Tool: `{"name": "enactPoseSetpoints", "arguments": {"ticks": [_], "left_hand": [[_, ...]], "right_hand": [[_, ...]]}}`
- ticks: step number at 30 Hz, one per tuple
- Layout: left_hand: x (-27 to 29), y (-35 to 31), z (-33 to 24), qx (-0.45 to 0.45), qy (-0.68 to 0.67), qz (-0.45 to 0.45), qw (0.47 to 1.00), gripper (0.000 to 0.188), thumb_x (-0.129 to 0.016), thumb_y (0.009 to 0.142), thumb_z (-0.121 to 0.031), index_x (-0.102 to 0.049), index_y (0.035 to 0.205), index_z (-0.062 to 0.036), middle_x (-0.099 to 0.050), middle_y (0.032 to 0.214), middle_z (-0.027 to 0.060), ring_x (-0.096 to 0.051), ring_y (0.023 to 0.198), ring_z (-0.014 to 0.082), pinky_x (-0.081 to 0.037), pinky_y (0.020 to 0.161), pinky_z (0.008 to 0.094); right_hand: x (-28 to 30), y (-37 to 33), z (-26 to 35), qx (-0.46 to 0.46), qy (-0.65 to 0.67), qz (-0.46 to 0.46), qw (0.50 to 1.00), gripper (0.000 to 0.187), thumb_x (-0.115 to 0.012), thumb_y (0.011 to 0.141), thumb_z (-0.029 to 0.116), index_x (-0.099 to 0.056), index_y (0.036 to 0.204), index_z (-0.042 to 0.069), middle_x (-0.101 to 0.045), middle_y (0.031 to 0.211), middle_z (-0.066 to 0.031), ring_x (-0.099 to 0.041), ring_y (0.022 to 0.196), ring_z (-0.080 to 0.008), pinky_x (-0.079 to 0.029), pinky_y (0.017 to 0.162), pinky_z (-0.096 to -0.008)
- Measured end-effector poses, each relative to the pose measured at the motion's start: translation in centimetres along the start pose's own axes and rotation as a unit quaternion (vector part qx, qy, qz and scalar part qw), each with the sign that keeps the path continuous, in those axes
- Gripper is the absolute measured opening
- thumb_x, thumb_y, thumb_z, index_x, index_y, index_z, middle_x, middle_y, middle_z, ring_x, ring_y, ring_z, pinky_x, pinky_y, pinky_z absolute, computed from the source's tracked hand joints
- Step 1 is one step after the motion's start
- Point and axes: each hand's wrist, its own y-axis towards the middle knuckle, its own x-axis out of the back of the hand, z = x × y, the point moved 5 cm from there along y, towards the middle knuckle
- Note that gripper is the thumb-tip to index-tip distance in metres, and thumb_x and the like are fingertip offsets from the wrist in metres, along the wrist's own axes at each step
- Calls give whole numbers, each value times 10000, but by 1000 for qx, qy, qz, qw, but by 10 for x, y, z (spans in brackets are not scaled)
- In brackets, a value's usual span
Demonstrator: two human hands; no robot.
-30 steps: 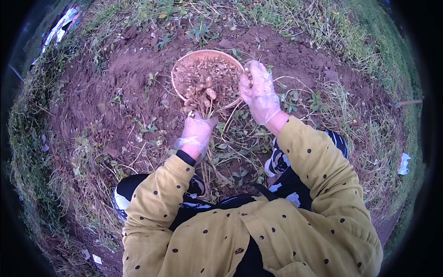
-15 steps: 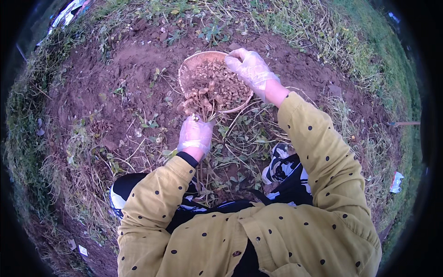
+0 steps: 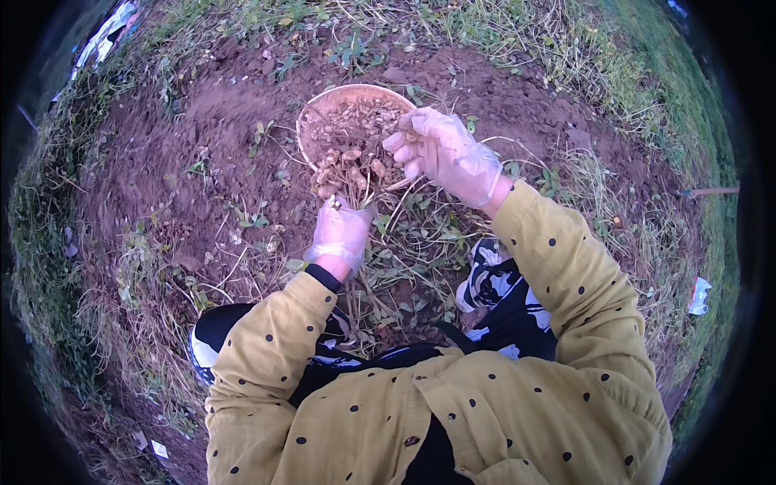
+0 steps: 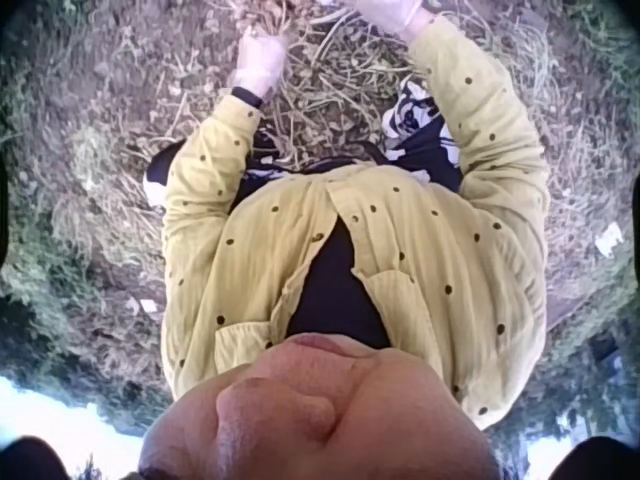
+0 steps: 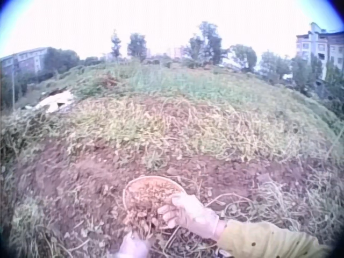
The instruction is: The person squats in a garden and repeatedly pulls peanut plants from the soil, then removes peanuts from the roots and places them into a nearby basket. The person continues this process across multiple plants, accumulating peanuts in the basket.
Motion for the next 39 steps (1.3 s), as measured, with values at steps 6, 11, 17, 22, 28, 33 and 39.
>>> {"name": "enactPoseSetpoints", "arguments": {"ticks": [6,11,17,22,28,33,39], "left_hand": [[0,-6,-10,-30,-45,-6,999,381,-688,817,-320,-666,1009,8,-699,913,224,-680,879,371,-511,741,445],[-12,0,-5,-72,119,24,990,364,-624,865,-352,-680,1027,-31,-685,911,246,-667,889,408,-514,732,480],[-3,-20,-29,-44,243,29,969,322,-606,846,-273,-666,966,20,-673,863,274,-657,864,436,-521,774,512],[6,-19,-30,-45,223,26,973,300,-586,805,-193,-663,972,43,-670,887,285,-657,888,432,-518,809,503],[4,-5,-17,17,178,40,983,335,-573,800,-215,-658,984,51,-660,957,305,-646,931,441,-514,814,490],[6,8,-7,-9,157,20,987,458,-621,800,-231,-610,1214,-36,-678,935,263,-659,917,409,-508,793,459],[46,46,39,-6,-73,-22,997,603,-767,760,-284,-549,1216,45,-699,958,145,-653,822,224,-507,761,353]], "right_hand": [[-26,-21,-1,66,-483,42,872,434,-694,867,277,-522,1167,15,-635,913,-117,-647,851,-241,-509,811,-366],[-40,-29,-18,114,-646,56,753,524,-677,862,385,-498,1222,50,-643,1015,-243,-632,965,-405,-493,813,-462],[-30,-20,-18,58,-674,120,727,389,-633,881,328,-521,1133,53,-651,821,-226,-644,850,-422,-485,733,-494],[-21,-15,-29,15,-621,166,766,313,-554,895,292,-588,1083,43,-672,933,-233,-651,918,-401,-493,809,-467],[-5,-6,-46,-40,-386,185,903,300,-493,947,310,-588,947,26,-590,782,-81,-571,721,-212,-467,697,-345],[-6,-8,-42,-82,-348,222,907,204,-550,926,284,-609,928,89,-488,719,51,-449,641,-47,-353,555,-214],[0,-1,30,130,-478,119,861,380,-562,916,214,-596,1239,17,-556,803,-9,-467,661,-80,-398,596,-249]]}}
